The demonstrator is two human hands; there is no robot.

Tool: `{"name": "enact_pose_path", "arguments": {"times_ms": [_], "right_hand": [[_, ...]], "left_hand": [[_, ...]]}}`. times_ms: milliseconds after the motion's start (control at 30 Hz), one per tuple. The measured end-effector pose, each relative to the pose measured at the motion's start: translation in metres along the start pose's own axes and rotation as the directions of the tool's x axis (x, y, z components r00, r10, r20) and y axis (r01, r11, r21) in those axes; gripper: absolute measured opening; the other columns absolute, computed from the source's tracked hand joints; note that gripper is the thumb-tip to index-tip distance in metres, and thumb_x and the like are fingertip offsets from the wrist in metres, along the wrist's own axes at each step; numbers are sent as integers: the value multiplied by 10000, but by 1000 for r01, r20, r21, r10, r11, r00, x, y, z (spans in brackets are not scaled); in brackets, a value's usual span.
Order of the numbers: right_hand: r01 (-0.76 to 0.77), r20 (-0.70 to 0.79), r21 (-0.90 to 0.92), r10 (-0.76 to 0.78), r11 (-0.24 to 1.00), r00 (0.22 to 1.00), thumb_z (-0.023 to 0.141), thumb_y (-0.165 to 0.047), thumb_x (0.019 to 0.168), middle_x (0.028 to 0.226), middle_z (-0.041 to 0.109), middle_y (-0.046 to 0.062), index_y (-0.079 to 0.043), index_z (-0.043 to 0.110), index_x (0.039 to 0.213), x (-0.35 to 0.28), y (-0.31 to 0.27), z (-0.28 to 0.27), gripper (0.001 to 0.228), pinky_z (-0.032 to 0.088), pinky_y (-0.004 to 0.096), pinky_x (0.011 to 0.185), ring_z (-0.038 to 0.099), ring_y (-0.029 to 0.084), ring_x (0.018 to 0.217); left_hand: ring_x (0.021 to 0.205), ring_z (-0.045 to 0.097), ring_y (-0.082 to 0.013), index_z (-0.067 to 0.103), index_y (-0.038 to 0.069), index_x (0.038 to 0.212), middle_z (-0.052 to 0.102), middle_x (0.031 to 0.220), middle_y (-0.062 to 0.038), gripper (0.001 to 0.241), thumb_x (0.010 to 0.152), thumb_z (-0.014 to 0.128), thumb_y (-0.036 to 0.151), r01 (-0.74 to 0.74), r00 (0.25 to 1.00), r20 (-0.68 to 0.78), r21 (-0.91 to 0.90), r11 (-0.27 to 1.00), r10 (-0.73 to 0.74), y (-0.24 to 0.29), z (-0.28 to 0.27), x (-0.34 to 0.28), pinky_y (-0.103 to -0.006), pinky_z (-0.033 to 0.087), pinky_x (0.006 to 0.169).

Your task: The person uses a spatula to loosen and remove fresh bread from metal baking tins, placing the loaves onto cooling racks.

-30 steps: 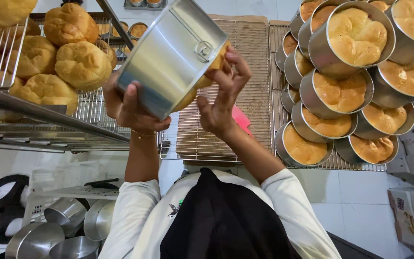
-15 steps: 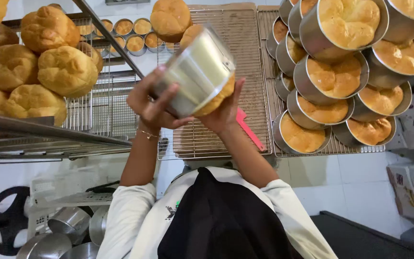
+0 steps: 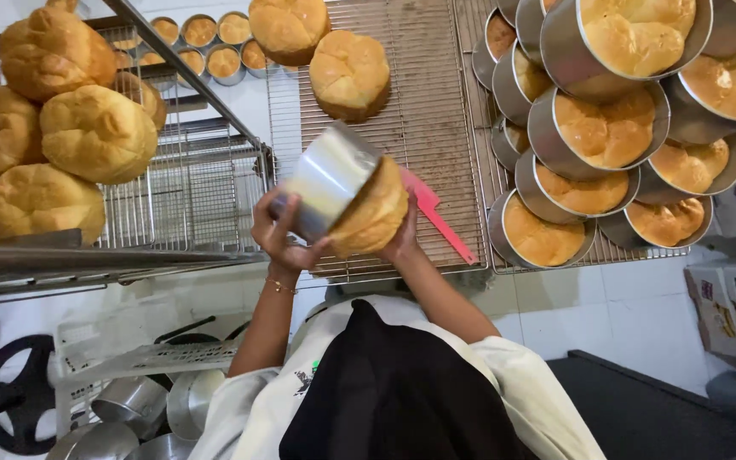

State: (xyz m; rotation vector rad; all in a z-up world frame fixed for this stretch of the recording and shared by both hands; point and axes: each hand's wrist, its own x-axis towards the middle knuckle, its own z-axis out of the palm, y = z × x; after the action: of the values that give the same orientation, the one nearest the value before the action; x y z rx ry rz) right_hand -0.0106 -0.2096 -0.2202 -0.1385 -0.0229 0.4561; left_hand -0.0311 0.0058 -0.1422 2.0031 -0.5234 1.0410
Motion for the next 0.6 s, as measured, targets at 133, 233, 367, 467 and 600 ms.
{"name": "enact_pose_path", "arguments": {"times_ms": [133, 233, 367, 467, 600], "right_hand": [[-84, -38, 82, 88, 993, 995, 552, -839, 814, 1625, 392, 166, -132, 318, 1609, -9, 1, -4, 1089, 320, 590, 1232, 413, 384, 1476], [14, -52, 24, -13, 1000, 999, 512, -795, 908, 1611, 400, 156, -158, 314, 1612, -10, -11, -20, 970, 326, 593, 1208, 414, 384, 1453], [60, -144, -60, -68, 996, 987, 494, -793, 909, 1611, 407, 154, -154, 327, 1607, -21, -22, -12, 961, 337, 592, 1203, 415, 381, 1455], [79, -198, -121, -102, 990, 975, 481, -791, 910, 1611, 411, 152, -151, 337, 1604, -34, -38, 5, 955, 345, 591, 1199, 416, 379, 1457], [103, -262, -208, -157, 973, 952, 463, -789, 910, 1610, 418, 149, -147, 351, 1599, -49, -68, 32, 948, 355, 590, 1194, 417, 376, 1460]], "left_hand": [[1118, 657, -396, 651, 109, 1385, 609, 1301, -224, 766, 831, 741, 630, 214, 974, -66, -61, 975, -218, -13, 14, -30, -488, 572, 957], [1022, 638, -366, 668, 90, 1364, 613, 1213, -207, 761, 786, 780, 573, 210, 977, -21, -45, 977, -211, -10, 24, -33, -464, 558, 870], [1086, 659, -344, 650, 135, 1357, 625, 1248, -220, 672, 812, 745, 516, 41, 999, -11, -49, 998, -41, -13, 29, -26, -454, 575, 908], [1014, 639, -274, 651, 104, 1400, 627, 1158, -183, 669, 831, 711, 451, 347, 934, -52, -100, 933, -353, -49, 23, -32, -402, 547, 812], [1203, 686, -216, 617, 47, 1439, 663, 1395, -139, 505, 1032, 652, 344, 729, 616, 55, -419, 542, -786, -126, 23, -70, -361, 609, 996]]}}
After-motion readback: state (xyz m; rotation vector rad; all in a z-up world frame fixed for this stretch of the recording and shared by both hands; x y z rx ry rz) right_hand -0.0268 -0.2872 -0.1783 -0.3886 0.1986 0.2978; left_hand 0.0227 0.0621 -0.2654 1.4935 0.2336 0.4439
